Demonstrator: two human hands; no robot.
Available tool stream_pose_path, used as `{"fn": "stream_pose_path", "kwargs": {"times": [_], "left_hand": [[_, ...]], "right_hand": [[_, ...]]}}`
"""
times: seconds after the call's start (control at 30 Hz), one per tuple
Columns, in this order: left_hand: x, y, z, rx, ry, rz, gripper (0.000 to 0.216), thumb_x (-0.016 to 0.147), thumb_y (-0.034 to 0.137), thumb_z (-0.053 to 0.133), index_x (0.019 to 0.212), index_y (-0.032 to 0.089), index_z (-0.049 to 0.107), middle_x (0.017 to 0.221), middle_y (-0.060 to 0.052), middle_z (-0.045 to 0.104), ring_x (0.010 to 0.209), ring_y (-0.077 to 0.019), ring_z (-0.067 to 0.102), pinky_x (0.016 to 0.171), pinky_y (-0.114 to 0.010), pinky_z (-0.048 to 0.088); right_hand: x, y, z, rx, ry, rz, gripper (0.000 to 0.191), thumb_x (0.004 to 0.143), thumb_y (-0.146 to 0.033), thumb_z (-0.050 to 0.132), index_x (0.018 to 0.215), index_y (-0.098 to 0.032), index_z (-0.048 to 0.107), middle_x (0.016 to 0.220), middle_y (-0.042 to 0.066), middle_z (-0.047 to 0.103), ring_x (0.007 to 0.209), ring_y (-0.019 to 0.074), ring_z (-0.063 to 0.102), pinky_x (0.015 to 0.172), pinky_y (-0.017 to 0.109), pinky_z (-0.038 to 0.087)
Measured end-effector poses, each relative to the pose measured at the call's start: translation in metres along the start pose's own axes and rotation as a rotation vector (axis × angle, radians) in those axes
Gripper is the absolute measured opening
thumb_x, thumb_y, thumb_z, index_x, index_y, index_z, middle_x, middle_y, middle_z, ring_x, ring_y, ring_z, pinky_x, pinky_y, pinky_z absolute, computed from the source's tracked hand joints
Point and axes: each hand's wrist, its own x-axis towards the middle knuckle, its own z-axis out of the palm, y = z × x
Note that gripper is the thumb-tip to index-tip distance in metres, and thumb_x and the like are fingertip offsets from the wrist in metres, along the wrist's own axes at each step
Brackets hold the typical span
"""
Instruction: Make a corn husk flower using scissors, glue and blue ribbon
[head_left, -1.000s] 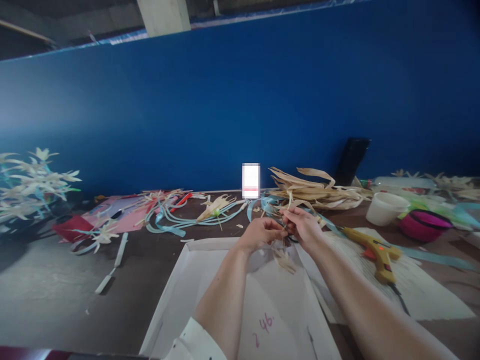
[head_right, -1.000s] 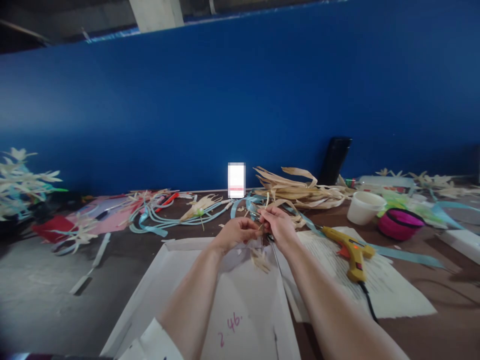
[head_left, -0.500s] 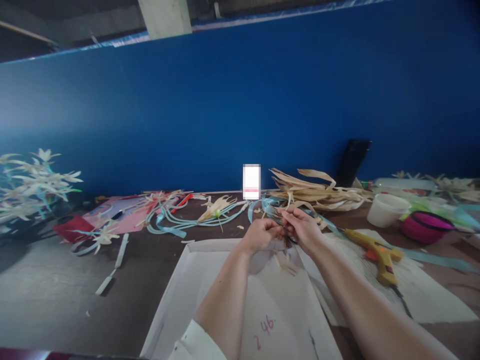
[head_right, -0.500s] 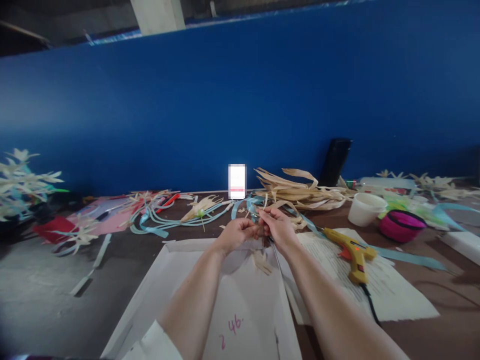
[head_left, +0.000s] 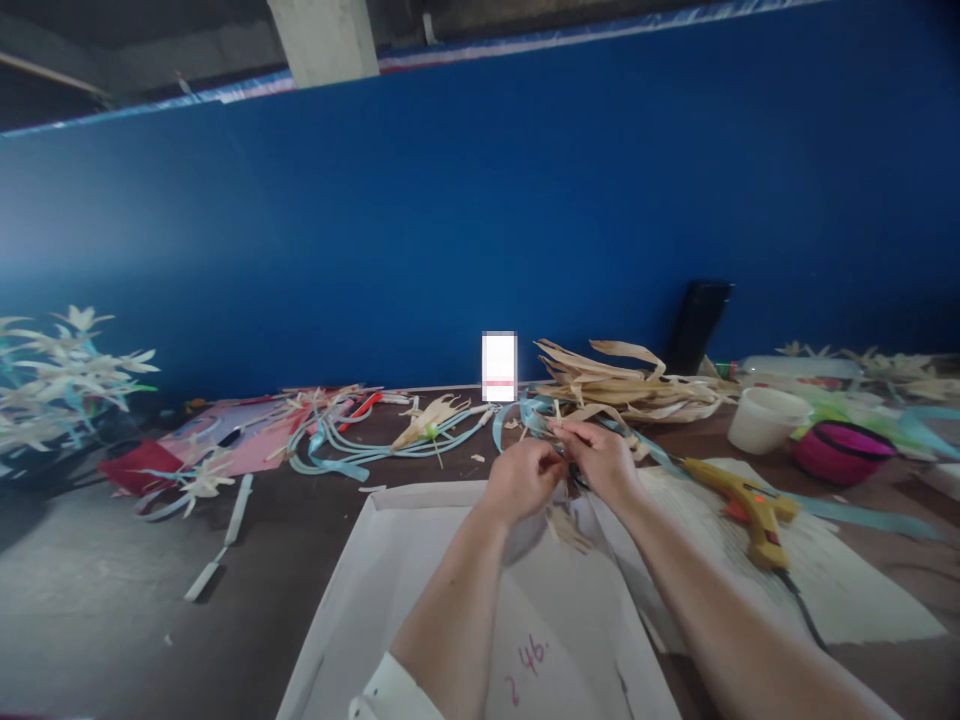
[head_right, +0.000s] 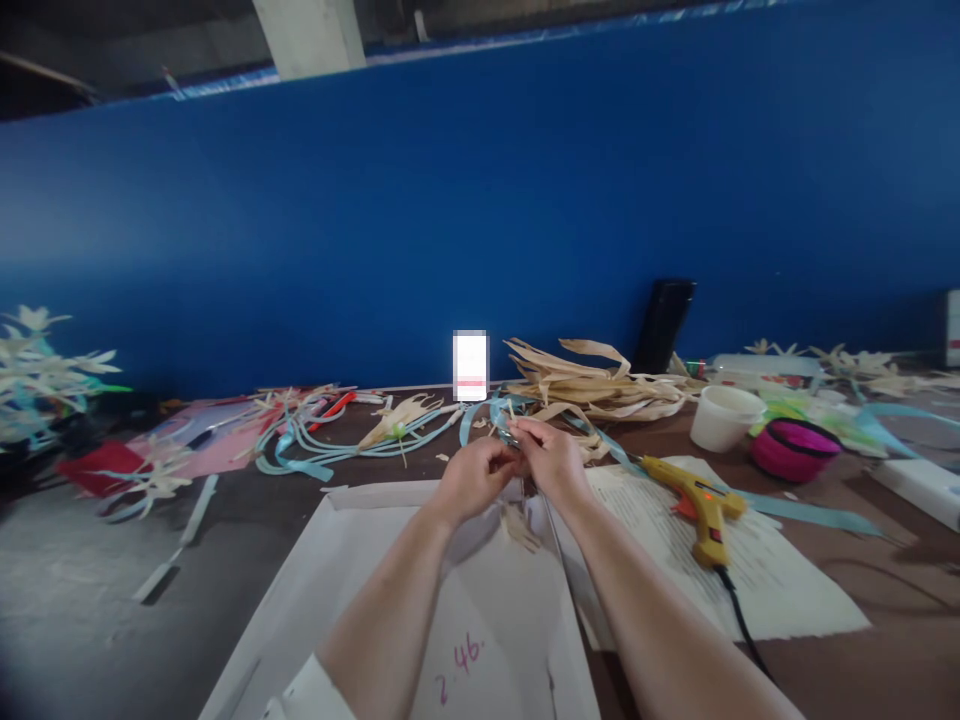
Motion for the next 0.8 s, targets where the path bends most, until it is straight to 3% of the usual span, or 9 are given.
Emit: {"fn": "stream_pose_path", "kwargs": {"times": [0.2, 0.33, 0.47, 0.57, 0.67, 0.8], "left_hand": [[-0.001, 0.005, -0.005, 0.286, 0.167, 0.219, 0.010, 0.081, 0.021, 0.052, 0.082, 0.017, 0.061, 0.094, -0.006, 0.060, 0.093, -0.0199, 0.052, 0.084, -0.032, 0.042], [-0.002, 0.006, -0.010, 0.359, 0.249, 0.314, 0.014, 0.085, 0.021, 0.047, 0.082, 0.017, 0.060, 0.120, -0.007, 0.053, 0.107, -0.0222, 0.047, 0.094, -0.038, 0.040], [0.000, -0.001, -0.006, 0.338, 0.248, 0.293, 0.014, 0.086, 0.020, 0.044, 0.086, 0.016, 0.058, 0.127, -0.008, 0.050, 0.111, -0.0227, 0.047, 0.094, -0.039, 0.041], [0.001, -0.007, -0.002, 0.291, 0.231, 0.276, 0.015, 0.087, 0.019, 0.043, 0.092, 0.016, 0.057, 0.109, -0.009, 0.059, 0.103, -0.0207, 0.051, 0.091, -0.037, 0.044], [0.001, -0.006, -0.002, 0.279, 0.249, 0.278, 0.017, 0.088, 0.020, 0.041, 0.089, 0.015, 0.057, 0.097, -0.009, 0.060, 0.098, -0.0202, 0.053, 0.088, -0.036, 0.045], [-0.001, 0.002, -0.010, 0.302, 0.269, 0.327, 0.018, 0.089, 0.020, 0.039, 0.093, 0.016, 0.057, 0.124, -0.009, 0.052, 0.111, -0.0214, 0.048, 0.096, -0.038, 0.041]], "right_hand": [[0.000, 0.012, -0.003, -0.180, -0.071, -0.116, 0.024, 0.082, -0.032, 0.054, 0.097, -0.024, 0.071, 0.101, 0.003, 0.070, 0.097, 0.0228, 0.063, 0.088, 0.035, 0.045], [-0.001, 0.011, -0.002, -0.289, -0.119, -0.210, 0.026, 0.085, -0.029, 0.049, 0.099, -0.023, 0.069, 0.097, 0.004, 0.070, 0.093, 0.0214, 0.063, 0.083, 0.032, 0.046], [-0.004, 0.004, -0.003, -0.313, -0.165, -0.286, 0.026, 0.088, -0.030, 0.045, 0.101, -0.023, 0.066, 0.098, 0.004, 0.069, 0.093, 0.0202, 0.062, 0.081, 0.030, 0.045], [-0.005, 0.001, -0.005, -0.306, -0.158, -0.289, 0.026, 0.088, -0.031, 0.045, 0.105, -0.023, 0.063, 0.097, 0.004, 0.068, 0.090, 0.0196, 0.062, 0.077, 0.029, 0.045], [-0.005, 0.000, -0.006, -0.298, -0.151, -0.248, 0.028, 0.088, -0.035, 0.047, 0.109, -0.021, 0.060, 0.083, 0.004, 0.067, 0.074, 0.0179, 0.062, 0.068, 0.027, 0.045], [-0.005, -0.001, -0.007, -0.317, -0.137, -0.240, 0.029, 0.087, -0.036, 0.047, 0.110, -0.019, 0.057, 0.072, 0.002, 0.063, 0.067, 0.0171, 0.059, 0.063, 0.027, 0.042]]}}
